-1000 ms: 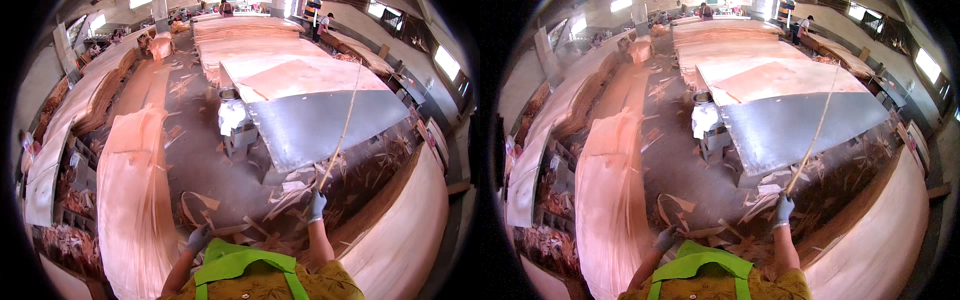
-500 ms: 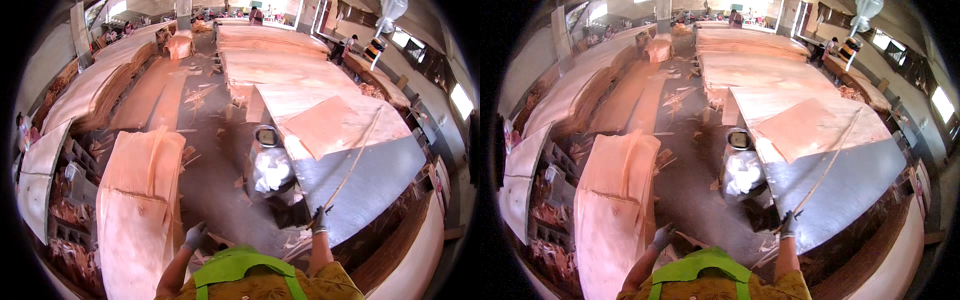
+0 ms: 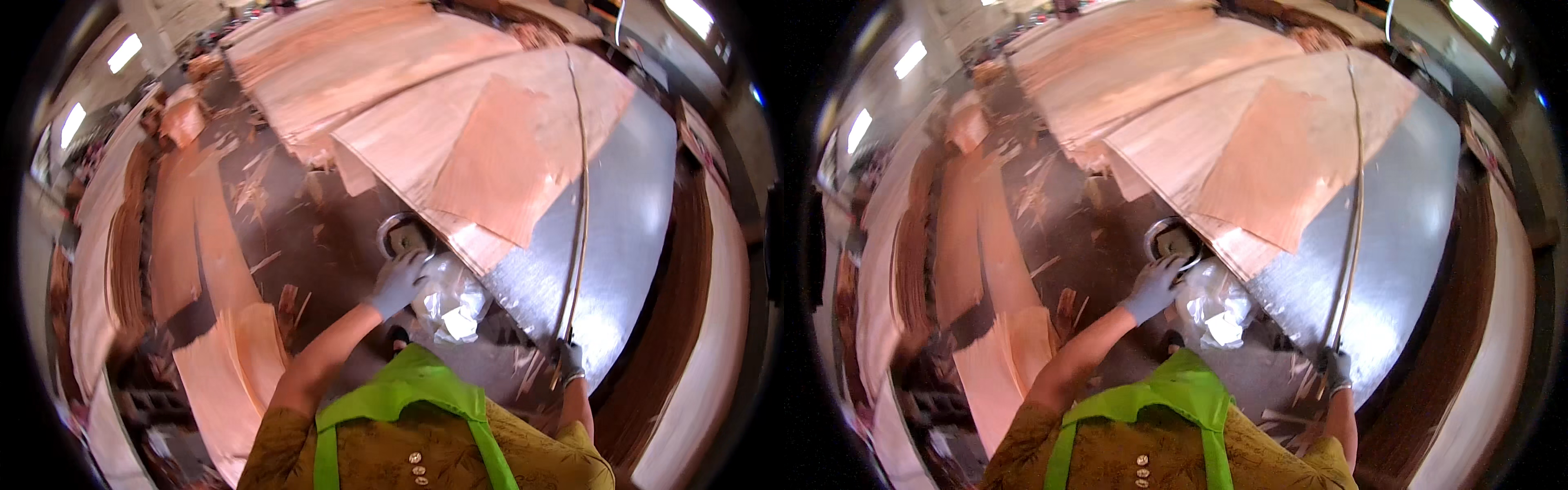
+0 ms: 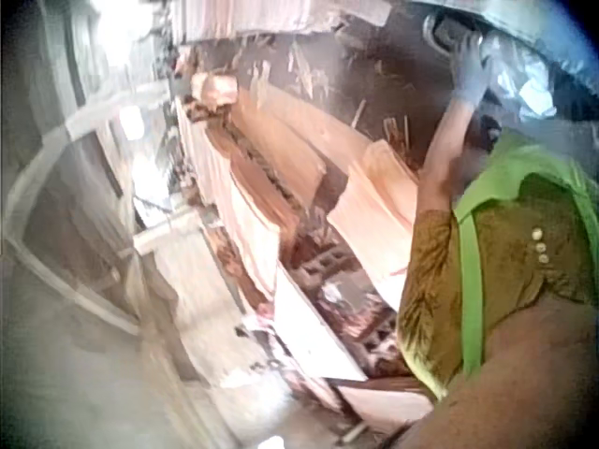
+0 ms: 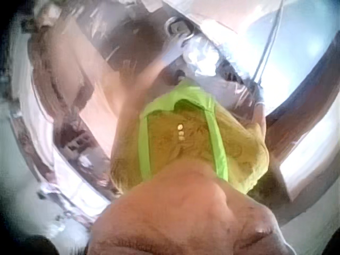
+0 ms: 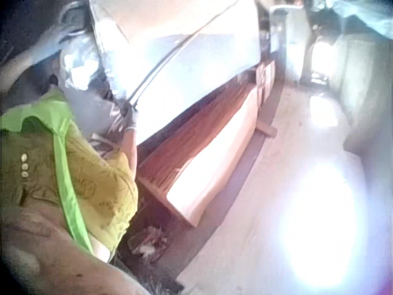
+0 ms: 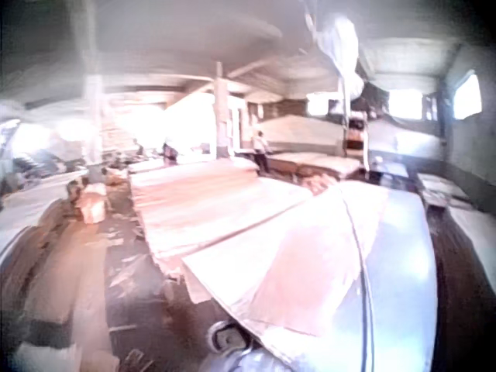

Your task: The person joins wood veneer sheets using adhesive strips and a small hand blade, then flips and stacks the joined sheets.

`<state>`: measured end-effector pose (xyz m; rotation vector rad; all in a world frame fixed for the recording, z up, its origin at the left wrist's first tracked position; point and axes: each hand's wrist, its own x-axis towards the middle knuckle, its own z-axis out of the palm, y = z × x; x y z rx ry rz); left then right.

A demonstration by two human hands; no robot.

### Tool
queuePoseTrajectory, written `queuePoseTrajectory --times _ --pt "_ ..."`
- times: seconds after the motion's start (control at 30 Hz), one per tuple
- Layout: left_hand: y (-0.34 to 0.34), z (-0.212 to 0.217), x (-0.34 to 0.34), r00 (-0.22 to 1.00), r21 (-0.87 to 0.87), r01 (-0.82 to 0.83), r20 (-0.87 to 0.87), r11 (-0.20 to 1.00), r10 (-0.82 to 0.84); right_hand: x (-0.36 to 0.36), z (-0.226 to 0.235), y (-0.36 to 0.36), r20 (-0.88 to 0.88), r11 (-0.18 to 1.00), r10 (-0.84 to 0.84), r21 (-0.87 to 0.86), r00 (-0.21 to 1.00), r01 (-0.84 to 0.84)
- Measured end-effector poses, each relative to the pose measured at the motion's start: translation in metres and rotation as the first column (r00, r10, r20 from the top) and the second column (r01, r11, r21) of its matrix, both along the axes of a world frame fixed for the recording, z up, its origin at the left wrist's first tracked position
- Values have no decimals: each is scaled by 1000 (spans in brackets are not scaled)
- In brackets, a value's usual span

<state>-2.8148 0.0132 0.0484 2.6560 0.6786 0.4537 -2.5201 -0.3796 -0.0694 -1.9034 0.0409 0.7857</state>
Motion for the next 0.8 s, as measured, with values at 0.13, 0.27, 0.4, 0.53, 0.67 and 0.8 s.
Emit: queuePoseTrajectory --times 0.13,0.27,0.4,0.53,0.67,0.8 --pt "36 -17 93 957 148 248 -190 957 -219 -7 0 11 184 964 -15 -258 983 63" --pt "53 -35 163 929 237 338 -241 911 -282 -34 34 43 310 895 -81 -396 947 206" --pt "67 -43 223 859 288 441 -409 850 -307 -74 37 93 496 844 -132 -397 858 360" --pt "99 -79 261 887 200 434 -264 879 -378 -143 46 143 524 900 -254 -179 813 397" --pt "145 -34 276 859 97 496 94 863 -504 -217 49 173 495 825 -378 -202 782 527" --pt "275 -1 273 807 -422 362 588 831 -53 -239 89 275 454 804 -480 -114 750 583"
